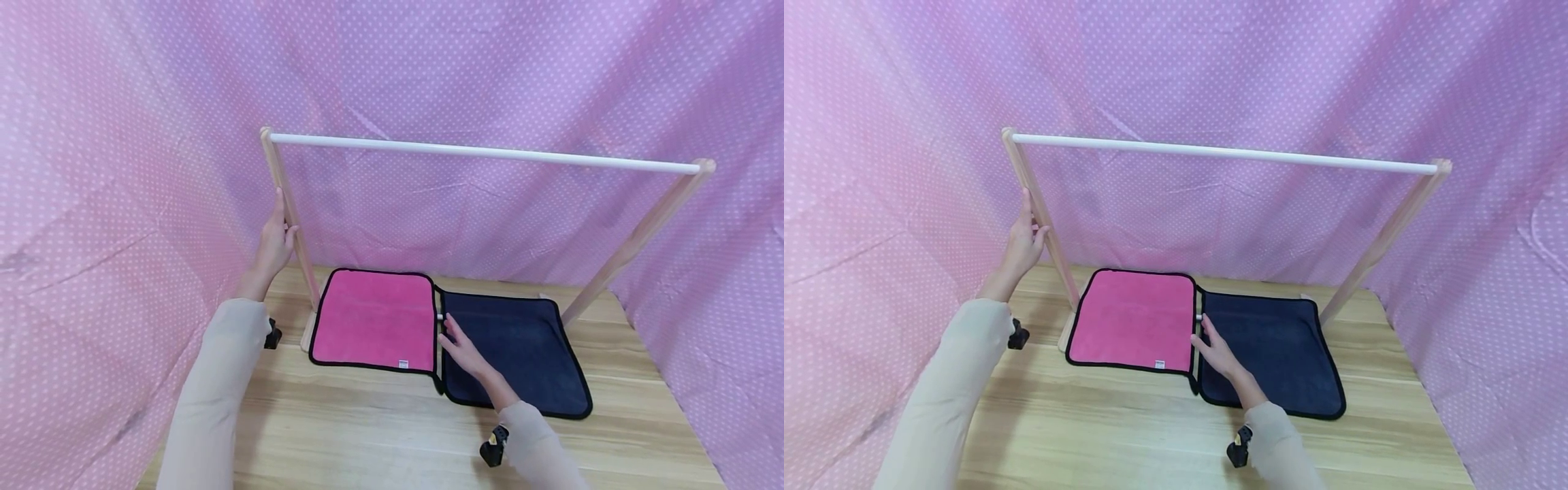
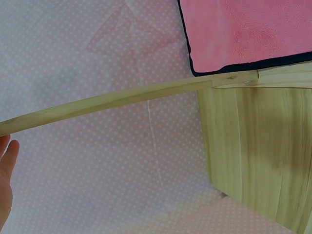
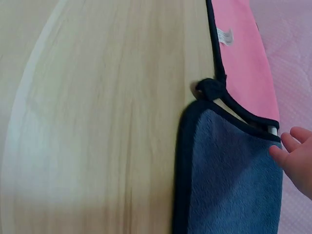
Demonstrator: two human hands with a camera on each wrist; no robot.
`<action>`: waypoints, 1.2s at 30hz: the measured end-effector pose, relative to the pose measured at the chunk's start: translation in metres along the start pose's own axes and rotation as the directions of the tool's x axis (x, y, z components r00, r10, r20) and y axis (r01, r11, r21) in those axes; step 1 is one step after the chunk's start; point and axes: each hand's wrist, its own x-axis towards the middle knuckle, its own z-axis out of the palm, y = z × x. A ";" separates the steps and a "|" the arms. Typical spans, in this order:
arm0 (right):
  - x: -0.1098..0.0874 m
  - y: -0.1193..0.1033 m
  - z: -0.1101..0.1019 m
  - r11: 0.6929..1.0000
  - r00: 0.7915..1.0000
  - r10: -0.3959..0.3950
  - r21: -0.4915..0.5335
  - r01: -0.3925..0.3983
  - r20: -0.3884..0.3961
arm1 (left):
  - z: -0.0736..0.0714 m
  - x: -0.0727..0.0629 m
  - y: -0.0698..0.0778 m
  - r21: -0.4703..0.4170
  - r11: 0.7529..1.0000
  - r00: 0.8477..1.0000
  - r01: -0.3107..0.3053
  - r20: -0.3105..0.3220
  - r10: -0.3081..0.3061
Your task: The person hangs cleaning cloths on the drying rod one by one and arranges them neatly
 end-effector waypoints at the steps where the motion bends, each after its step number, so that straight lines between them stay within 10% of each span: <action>1: 0.001 0.001 0.002 1.000 1.000 0.001 0.009 -0.001 0.006 | 0.000 0.000 0.000 -0.001 1.000 1.000 0.000 -0.003 0.000; 8: 0.006 0.011 0.011 0.998 0.999 -0.049 -0.035 0.049 0.009 | 0.001 0.001 -0.001 -0.007 1.000 1.000 0.015 -0.021 -0.015; 18: 0.024 0.010 0.020 0.987 0.989 0.137 -0.074 -0.140 -0.049 | 0.002 0.002 -0.001 0.002 1.000 0.998 0.000 -0.065 0.001; 36: 0.039 0.006 0.023 0.963 0.983 0.141 -0.213 -0.163 -0.115 | 0.003 0.003 -0.002 -0.018 0.999 0.998 0.043 -0.040 -0.043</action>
